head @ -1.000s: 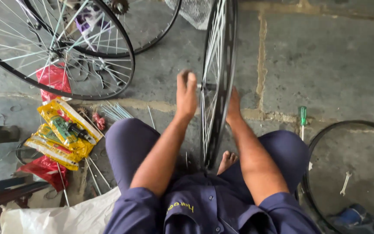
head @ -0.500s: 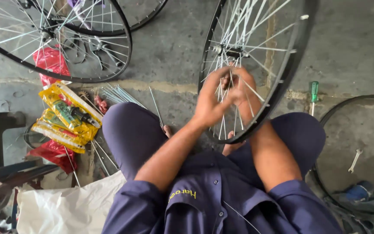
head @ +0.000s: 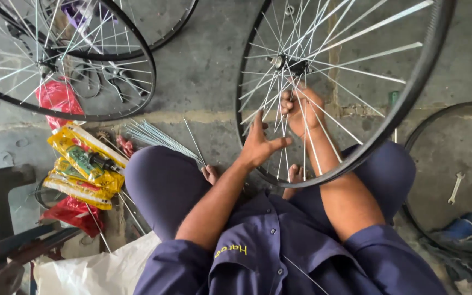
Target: The person threads spokes through a bicycle rim and onto a hub, then tightens the spoke nipples onto the spokes using a small tool.
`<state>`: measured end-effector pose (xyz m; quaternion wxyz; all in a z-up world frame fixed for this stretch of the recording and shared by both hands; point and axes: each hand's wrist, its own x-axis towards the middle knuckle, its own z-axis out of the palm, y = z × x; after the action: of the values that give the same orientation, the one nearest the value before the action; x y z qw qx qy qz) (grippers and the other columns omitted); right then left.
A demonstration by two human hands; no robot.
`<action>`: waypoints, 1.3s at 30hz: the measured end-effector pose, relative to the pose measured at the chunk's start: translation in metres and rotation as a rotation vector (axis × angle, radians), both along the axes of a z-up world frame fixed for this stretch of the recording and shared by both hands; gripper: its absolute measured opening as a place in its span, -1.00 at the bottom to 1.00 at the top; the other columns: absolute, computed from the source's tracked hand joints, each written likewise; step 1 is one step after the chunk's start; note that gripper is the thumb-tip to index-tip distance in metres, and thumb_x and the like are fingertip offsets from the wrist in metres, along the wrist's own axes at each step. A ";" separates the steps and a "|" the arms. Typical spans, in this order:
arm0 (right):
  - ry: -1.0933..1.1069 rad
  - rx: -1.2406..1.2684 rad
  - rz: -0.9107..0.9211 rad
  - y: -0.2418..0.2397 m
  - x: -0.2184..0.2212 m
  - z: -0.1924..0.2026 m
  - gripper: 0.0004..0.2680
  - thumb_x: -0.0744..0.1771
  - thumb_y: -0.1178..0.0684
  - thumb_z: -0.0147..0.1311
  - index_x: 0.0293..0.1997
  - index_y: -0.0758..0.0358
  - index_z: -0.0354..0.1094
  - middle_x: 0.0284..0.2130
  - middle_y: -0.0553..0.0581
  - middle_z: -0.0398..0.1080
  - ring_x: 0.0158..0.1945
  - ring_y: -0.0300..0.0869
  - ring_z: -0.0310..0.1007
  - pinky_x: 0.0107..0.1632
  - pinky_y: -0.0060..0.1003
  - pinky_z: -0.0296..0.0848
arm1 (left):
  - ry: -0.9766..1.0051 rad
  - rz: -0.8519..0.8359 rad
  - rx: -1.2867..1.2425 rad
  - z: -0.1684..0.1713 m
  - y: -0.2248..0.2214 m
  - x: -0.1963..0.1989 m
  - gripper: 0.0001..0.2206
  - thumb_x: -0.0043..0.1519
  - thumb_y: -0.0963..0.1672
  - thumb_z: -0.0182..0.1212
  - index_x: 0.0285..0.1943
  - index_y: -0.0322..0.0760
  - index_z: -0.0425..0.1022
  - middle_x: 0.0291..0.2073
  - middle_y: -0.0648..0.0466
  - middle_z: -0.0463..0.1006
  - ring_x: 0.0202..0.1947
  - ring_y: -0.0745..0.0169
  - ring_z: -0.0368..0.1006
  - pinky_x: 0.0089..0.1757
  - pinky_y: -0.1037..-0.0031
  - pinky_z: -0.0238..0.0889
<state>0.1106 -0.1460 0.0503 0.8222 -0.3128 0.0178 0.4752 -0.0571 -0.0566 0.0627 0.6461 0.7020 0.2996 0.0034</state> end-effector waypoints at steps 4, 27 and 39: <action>-0.067 -0.117 -0.159 -0.006 0.018 -0.026 -0.79 0.33 0.10 0.06 0.07 0.20 0.31 -0.37 0.07 0.34 -0.41 -0.24 0.27 -0.28 -0.30 0.27 | -0.202 0.005 -0.183 -0.033 0.001 0.007 0.09 0.07 0.08 0.48 0.63 -0.41 -0.25 0.45 -0.33 0.13 0.42 -0.23 0.13 0.25 0.13 0.12; -0.814 -1.065 -0.898 -0.021 0.348 -0.087 -0.35 0.24 0.19 0.58 0.38 0.34 0.07 0.31 0.23 0.25 0.35 0.01 0.32 0.39 -0.14 0.31 | 0.679 0.084 0.488 -0.223 0.142 0.132 0.30 -0.21 0.14 0.63 0.60 -0.25 -0.31 0.52 -0.42 -0.47 0.51 -0.57 -0.60 0.32 -0.32 -0.49; -2.074 -0.749 -0.087 0.114 0.340 -0.167 -0.68 0.39 0.14 0.22 0.28 0.37 0.27 0.27 0.41 0.24 0.40 0.29 0.22 0.43 0.16 0.22 | 0.773 -0.030 0.343 -0.210 0.151 0.152 0.50 -0.26 0.12 0.70 0.57 -0.30 -0.67 0.42 -0.56 -0.81 0.43 -0.67 -0.93 0.25 -0.42 -0.82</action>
<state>0.4505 -0.0320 -0.1167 0.3074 -0.7881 -0.5269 -0.0825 0.0945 0.0947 -0.1473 0.3603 0.7533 0.5045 -0.2198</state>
